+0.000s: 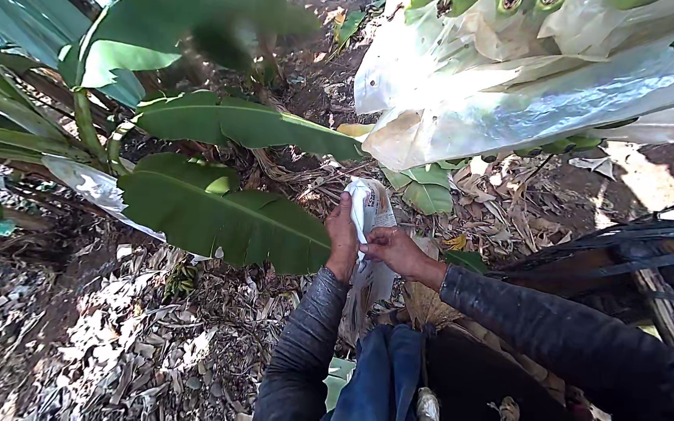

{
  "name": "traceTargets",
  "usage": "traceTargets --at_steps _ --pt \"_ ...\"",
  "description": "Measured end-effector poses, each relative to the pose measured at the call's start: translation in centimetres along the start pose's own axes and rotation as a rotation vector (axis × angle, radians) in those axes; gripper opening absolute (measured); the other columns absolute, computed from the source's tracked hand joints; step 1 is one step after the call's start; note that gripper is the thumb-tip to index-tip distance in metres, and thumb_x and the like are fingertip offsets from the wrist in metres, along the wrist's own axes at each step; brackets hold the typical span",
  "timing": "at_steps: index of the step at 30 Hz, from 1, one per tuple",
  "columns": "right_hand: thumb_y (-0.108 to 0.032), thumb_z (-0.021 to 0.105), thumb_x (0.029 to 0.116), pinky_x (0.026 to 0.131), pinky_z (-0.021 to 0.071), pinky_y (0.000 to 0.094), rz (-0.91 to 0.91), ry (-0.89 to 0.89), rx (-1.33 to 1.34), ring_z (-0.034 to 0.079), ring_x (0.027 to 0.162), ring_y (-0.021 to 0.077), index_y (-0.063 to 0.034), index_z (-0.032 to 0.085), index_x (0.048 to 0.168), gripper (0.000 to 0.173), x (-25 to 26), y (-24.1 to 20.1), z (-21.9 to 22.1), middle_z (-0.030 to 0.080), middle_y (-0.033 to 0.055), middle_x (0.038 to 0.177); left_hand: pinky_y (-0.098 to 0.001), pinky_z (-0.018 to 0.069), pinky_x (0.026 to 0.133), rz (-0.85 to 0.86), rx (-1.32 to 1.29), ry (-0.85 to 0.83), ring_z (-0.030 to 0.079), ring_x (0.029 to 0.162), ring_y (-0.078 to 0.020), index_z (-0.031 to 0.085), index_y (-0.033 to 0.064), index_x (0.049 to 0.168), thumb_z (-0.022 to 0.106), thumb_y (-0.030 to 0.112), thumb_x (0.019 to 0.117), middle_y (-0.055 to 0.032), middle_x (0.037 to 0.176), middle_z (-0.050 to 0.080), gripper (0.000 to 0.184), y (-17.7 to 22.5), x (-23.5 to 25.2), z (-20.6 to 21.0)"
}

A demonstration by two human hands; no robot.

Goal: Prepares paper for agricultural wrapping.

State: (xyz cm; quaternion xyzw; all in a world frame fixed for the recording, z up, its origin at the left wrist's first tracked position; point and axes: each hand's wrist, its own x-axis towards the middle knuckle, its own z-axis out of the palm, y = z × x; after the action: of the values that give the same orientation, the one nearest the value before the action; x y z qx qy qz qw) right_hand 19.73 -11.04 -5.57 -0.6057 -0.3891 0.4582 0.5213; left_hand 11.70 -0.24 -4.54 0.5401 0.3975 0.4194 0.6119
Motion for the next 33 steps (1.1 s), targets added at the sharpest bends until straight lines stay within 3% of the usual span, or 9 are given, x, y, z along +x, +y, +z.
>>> traceTargets --at_steps 4,9,14,17,21,24,27,30,33 --pt "-0.010 0.075 0.0930 0.075 0.0616 0.0317 0.149 0.036 0.232 0.073 0.080 0.0175 -0.0001 0.064 0.099 0.016 0.7 0.9 -0.9 0.072 0.0104 0.091 -0.0399 0.0552 0.067 0.205 0.287 -0.069 0.062 0.071 -0.0153 0.070 0.0114 0.095 0.046 0.068 0.0998 -0.0059 0.081 0.065 0.061 -1.2 1.3 -2.5" --pt "-0.016 0.063 0.0992 0.078 0.0527 0.0508 0.073 0.205 -0.355 0.064 0.085 0.0296 0.0013 0.063 0.100 0.018 2.2 -0.7 -4.9 0.063 0.0181 0.093 -0.0463 0.0539 0.060 0.703 0.898 -0.254 0.063 0.061 -0.0221 0.069 0.0069 0.086 0.075 0.043 0.0925 -0.0082 0.071 0.065 0.037 0.2 4.7 -8.7" --pt "-0.018 0.067 0.0964 0.068 0.0537 0.0583 -0.155 0.228 -0.820 0.066 0.076 0.0344 -0.0050 0.066 0.104 0.015 2.7 -4.2 -7.3 0.066 0.0157 0.084 -0.0644 0.0541 0.069 0.411 1.547 -0.083 0.071 0.083 -0.0421 0.071 0.0088 0.098 0.071 0.026 0.0927 -0.0182 0.087 0.072 0.018 3.1 4.1 -11.0" --pt "-0.015 0.065 0.0948 0.068 0.0549 0.0558 -0.233 0.123 -1.068 0.069 0.079 0.0327 -0.0104 0.066 0.104 0.011 2.6 -6.2 -5.8 0.068 0.0118 0.084 -0.0641 0.0544 0.079 0.242 1.605 0.100 0.068 0.102 -0.0462 0.066 0.0060 0.120 0.072 0.026 0.0910 -0.0232 0.109 0.070 0.036 4.6 1.8 -9.4" --pt "-0.017 0.059 0.0977 0.079 0.0537 0.0521 -0.443 -0.086 -1.309 0.069 0.084 0.0303 -0.0130 0.069 0.108 0.015 2.0 -6.6 -2.9 0.069 0.0089 0.085 -0.0658 0.0329 0.114 0.762 1.514 -0.128 0.045 0.140 -0.0417 0.049 0.0069 0.149 0.086 0.029 0.0802 -0.0213 0.148 0.052 0.081 3.7 -1.6 -5.6" --pt "-0.015 0.064 0.0940 0.085 0.0537 0.0531 -0.409 -0.007 -1.296 0.069 0.094 0.0328 -0.0110 0.068 0.112 0.019 0.8 -6.2 -1.9 0.070 0.0120 0.094 -0.0596 0.0415 0.110 0.965 1.382 -0.234 0.070 0.100 -0.0320 0.073 0.0062 0.104 0.073 0.017 0.0883 -0.0117 0.095 0.073 0.019 2.3 -1.0 -5.0" --pt "-0.010 0.068 0.0897 0.088 0.0520 0.0564 -0.158 0.078 -1.281 0.062 0.114 0.0374 -0.0105 0.059 0.129 0.041 -0.4 -6.2 -3.4 0.064 0.0160 0.122 -0.0524 0.0533 0.089 0.891 1.310 -0.220 0.070 0.092 -0.0318 0.073 0.0055 0.092 0.064 0.014 0.0958 -0.0127 0.088 0.071 0.013 2.3 0.4 -7.1" --pt "-0.006 0.061 0.0955 0.073 0.0554 0.0588 -0.035 0.178 -1.274 0.070 0.092 0.0406 -0.0102 0.066 0.115 0.021 -0.3 -5.2 -5.6 0.071 0.0180 0.101 -0.0534 0.0536 0.087 0.697 1.417 -0.159 0.070 0.096 -0.0325 0.075 0.0063 0.093 0.064 0.018 0.0977 -0.0128 0.092 0.073 0.017 3.7 0.0 -8.9" --pt "-0.007 0.056 0.0995 0.084 0.0560 0.0549 -0.257 0.155 -1.301 0.070 0.099 0.0358 -0.0103 0.074 0.111 0.022 0.3 -5.1 -5.6 0.072 0.0151 0.102 -0.0638 0.0478 0.096 0.280 1.676 -0.230 0.058 0.122 -0.0445 0.072 0.0020 0.111 0.069 0.031 0.0943 -0.0224 0.120 0.068 0.033 6.9 -2.1 -7.2"
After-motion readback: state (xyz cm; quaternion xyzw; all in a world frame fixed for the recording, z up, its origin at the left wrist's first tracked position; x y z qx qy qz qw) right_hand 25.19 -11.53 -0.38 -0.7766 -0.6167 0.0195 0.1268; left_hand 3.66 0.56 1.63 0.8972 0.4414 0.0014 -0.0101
